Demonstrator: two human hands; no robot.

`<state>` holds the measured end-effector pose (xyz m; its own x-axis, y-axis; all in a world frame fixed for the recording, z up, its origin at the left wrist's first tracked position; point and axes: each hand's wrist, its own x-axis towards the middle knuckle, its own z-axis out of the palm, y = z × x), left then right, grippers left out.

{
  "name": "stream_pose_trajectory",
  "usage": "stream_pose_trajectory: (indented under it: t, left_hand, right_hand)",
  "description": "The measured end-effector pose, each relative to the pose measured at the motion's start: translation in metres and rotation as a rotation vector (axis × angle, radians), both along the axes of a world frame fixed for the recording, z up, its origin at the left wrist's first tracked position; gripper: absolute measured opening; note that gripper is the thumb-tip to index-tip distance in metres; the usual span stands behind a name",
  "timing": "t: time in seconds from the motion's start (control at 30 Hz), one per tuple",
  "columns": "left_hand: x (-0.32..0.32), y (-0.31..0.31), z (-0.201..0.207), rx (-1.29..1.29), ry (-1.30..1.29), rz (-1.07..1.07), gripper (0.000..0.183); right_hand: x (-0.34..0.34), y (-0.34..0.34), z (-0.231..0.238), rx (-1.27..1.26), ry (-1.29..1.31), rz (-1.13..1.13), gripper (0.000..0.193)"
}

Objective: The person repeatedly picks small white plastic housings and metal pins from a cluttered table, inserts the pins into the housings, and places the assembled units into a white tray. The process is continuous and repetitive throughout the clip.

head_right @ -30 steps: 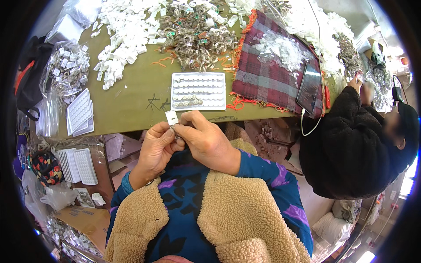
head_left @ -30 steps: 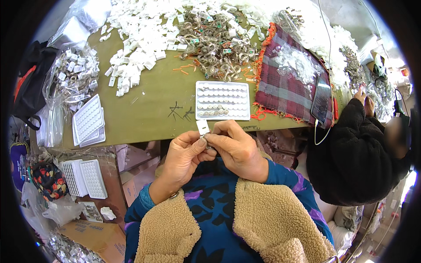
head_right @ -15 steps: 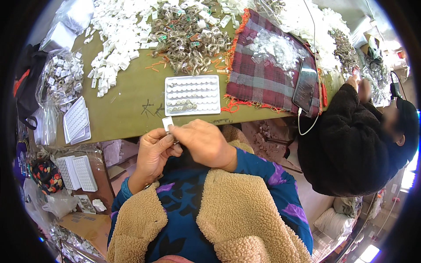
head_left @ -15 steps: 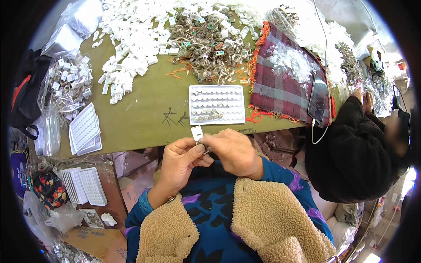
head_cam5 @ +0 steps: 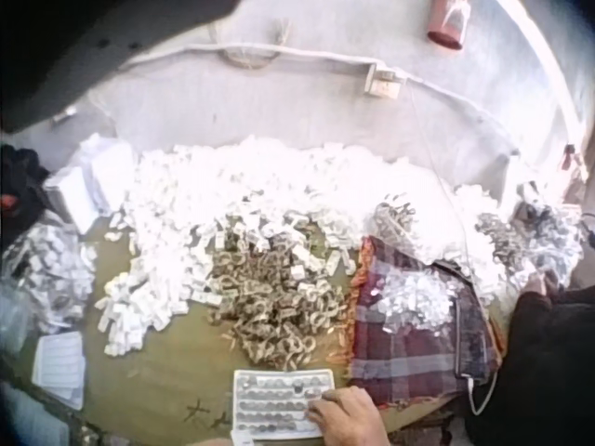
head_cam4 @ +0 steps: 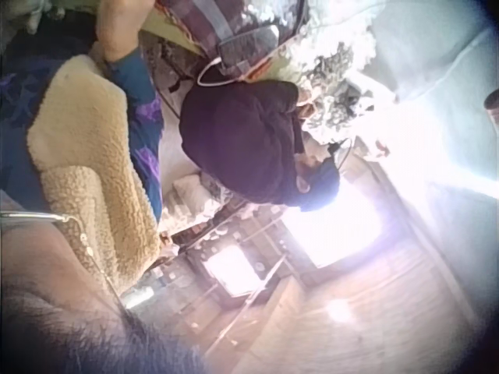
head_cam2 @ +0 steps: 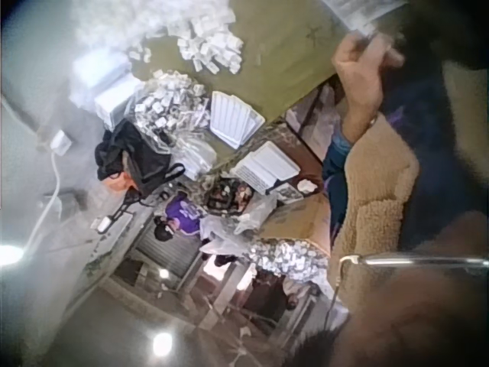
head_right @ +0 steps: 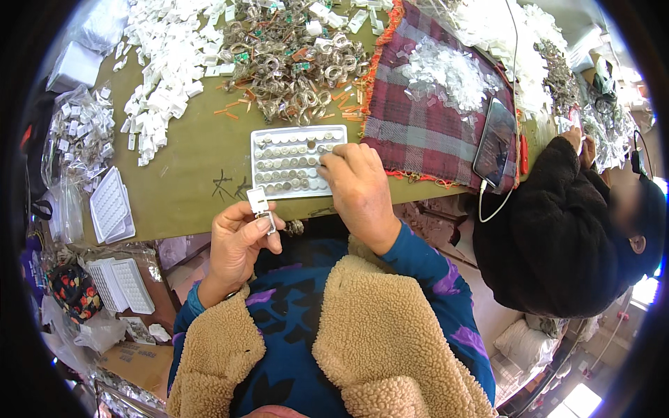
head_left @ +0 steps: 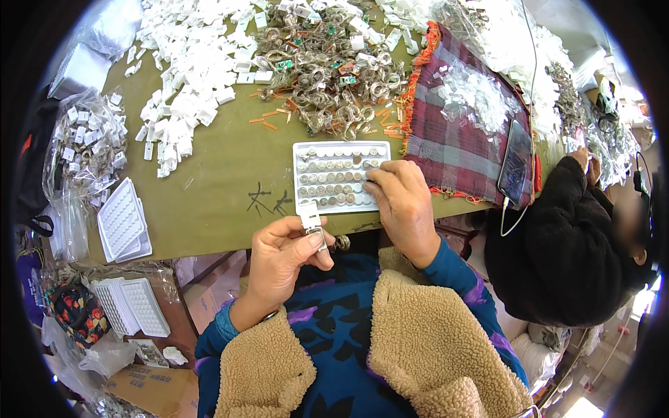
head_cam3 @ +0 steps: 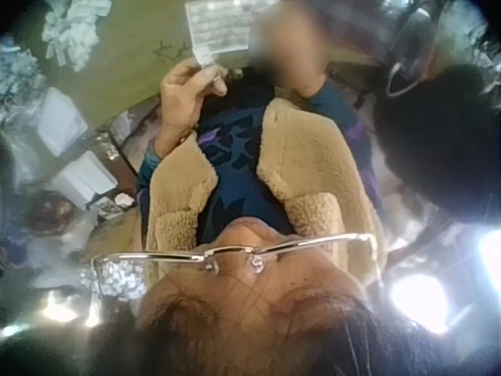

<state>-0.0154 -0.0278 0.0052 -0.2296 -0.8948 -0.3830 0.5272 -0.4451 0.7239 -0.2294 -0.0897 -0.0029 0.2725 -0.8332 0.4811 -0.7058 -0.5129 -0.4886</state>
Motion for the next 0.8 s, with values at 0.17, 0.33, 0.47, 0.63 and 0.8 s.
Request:
stream_pose_trajectory:
  t: [0.17,0.33,0.47,0.63,0.8]
  left_hand:
    - [-0.001,0.001,0.001,0.027,0.061,-0.032,0.026]
    - [-0.001,0.013,0.001,0.029,0.202,-0.016,0.025]
    - [0.005,0.026,0.0,0.023,0.213,-0.013,0.023]
    - [0.011,0.04,-0.005,0.034,0.229,-0.016,0.022]
    - [0.012,0.047,-0.007,-0.006,0.216,0.088,0.022]
  right_hand:
    - [0.016,0.02,0.026,0.269,-0.306,0.149,0.016]
    - [0.04,0.043,0.027,0.254,-0.424,0.292,0.025]
    - [0.045,0.046,0.026,0.102,-0.36,0.378,0.027]
    - [0.042,0.04,0.032,0.093,-0.268,0.63,0.036]
    - [0.053,0.054,0.028,-0.23,0.023,0.595,0.057]
